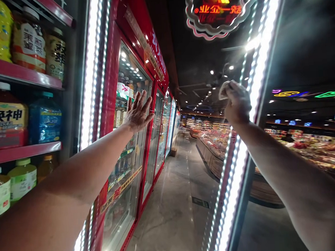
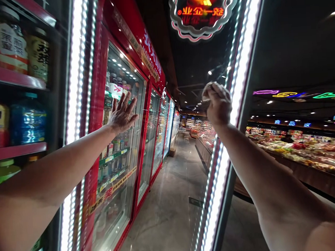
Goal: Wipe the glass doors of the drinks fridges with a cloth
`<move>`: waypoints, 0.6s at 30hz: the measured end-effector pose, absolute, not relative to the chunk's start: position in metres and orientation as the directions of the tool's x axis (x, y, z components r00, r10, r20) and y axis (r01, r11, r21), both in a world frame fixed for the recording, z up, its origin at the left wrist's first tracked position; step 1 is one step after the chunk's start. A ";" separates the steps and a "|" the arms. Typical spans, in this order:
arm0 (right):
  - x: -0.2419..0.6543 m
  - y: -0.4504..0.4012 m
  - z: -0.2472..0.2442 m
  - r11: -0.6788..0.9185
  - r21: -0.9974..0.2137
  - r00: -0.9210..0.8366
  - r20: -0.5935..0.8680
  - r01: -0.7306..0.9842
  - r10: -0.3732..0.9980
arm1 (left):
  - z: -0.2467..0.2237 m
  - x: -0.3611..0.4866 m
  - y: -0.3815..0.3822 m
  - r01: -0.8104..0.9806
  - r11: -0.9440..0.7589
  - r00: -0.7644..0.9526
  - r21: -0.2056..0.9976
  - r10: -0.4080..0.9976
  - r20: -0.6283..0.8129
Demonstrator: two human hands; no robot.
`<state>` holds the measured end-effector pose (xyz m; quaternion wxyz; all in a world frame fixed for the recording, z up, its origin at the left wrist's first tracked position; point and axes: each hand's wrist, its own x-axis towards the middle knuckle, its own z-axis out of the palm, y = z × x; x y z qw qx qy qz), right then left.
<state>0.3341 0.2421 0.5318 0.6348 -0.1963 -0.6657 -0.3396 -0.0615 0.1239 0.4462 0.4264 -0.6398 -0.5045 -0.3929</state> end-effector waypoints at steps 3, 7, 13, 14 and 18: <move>0.333 0.244 0.528 0.687 0.319 -0.259 0.946 0.653 -0.193 | 0.447 -0.062 0.121 0.980 -0.128 0.188 -0.154 0.334 0.924; 0.335 0.250 0.549 0.699 0.154 -0.032 0.982 0.698 -0.185 | 0.446 -0.063 0.120 0.977 -0.135 0.203 -0.167 0.328 0.923; 0.304 0.236 0.541 0.690 0.334 -0.306 0.937 0.642 -0.169 | 0.446 -0.067 0.124 0.978 -0.126 0.201 -0.169 0.325 0.924; 0.301 0.234 0.540 0.688 0.377 -0.377 0.912 0.621 -0.160 | 0.446 -0.068 0.124 0.977 -0.128 0.204 -0.171 0.322 0.924; 0.302 0.240 0.564 0.699 0.278 -0.238 0.958 0.659 -0.157 | 0.445 -0.071 0.126 0.973 -0.147 0.216 -0.178 0.311 0.926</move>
